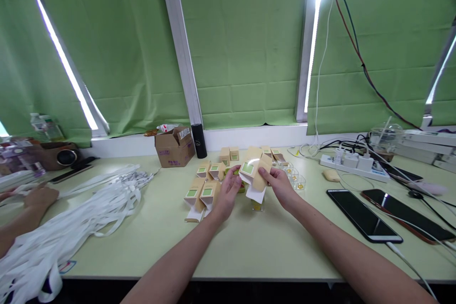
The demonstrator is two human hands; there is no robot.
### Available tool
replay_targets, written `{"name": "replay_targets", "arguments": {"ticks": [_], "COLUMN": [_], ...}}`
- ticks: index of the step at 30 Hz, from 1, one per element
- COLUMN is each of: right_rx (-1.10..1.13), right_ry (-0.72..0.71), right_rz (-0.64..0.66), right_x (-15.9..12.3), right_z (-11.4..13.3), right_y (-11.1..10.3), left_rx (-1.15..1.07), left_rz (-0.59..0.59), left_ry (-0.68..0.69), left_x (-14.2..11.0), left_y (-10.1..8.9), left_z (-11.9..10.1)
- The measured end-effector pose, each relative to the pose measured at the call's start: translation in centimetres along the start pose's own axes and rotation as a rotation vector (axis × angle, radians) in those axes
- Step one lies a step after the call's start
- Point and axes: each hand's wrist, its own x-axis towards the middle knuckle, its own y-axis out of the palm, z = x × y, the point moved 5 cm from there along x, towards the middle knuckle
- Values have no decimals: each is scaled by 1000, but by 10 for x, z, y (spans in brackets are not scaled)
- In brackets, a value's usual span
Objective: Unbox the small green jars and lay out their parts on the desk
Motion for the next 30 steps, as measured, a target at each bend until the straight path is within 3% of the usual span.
{"name": "replay_targets", "arguments": {"ticks": [6,11,25,30], "right_rx": [41,43,-91,-67], "right_ry": [-3,-25,-122,-241], "right_rz": [-34,-31,-16,0], "right_x": [1,2,-1,-5], "right_z": [0,-2,2,9], "right_y": [-3,-4,0,-2], "left_rx": [112,95,91,29], "left_rz": [-125,-156,-65,-104], "left_ry": [81,58,33,4], "left_x": [4,7,12,15], "left_y": [-9,-10,-13,-16], "left_z": [0,0,13,16]}}
